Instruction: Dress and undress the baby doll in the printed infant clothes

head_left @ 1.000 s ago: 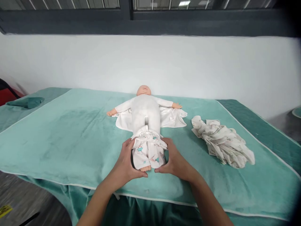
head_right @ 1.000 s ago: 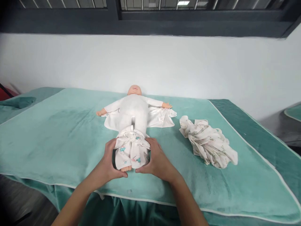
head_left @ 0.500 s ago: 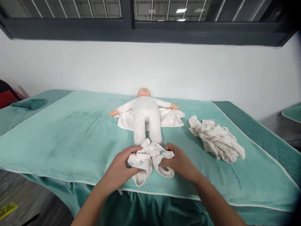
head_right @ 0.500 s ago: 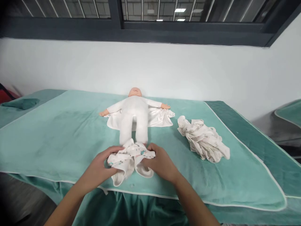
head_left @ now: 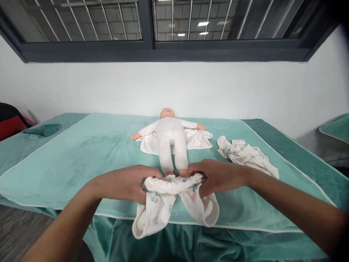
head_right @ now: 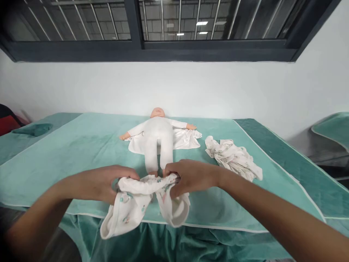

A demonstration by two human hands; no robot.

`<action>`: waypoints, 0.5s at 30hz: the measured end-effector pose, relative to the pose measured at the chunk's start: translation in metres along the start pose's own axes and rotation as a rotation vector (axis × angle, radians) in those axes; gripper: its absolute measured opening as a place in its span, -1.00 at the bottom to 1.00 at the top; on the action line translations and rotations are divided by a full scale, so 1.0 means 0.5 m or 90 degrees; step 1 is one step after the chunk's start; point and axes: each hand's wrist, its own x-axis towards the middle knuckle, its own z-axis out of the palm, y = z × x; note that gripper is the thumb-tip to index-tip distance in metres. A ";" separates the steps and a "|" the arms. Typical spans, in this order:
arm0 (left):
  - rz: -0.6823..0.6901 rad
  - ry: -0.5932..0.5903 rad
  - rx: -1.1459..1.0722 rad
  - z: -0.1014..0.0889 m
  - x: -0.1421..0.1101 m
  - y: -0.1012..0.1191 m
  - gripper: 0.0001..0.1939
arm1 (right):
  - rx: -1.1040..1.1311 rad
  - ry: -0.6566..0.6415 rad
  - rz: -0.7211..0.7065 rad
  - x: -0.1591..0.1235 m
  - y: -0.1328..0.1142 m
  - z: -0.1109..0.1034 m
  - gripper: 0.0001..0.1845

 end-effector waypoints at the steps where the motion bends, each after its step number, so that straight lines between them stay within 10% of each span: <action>1: 0.001 -0.033 0.050 -0.010 -0.006 0.015 -0.70 | -0.051 -0.034 0.000 -0.005 -0.013 -0.011 -0.64; 7: 0.002 -0.104 0.182 -0.050 -0.020 0.077 -0.74 | -0.115 -0.118 -0.028 -0.028 -0.090 -0.068 -0.51; 15: 0.086 -0.029 0.118 -0.123 -0.028 0.108 -0.77 | -0.088 0.057 -0.116 -0.028 -0.148 -0.129 -0.58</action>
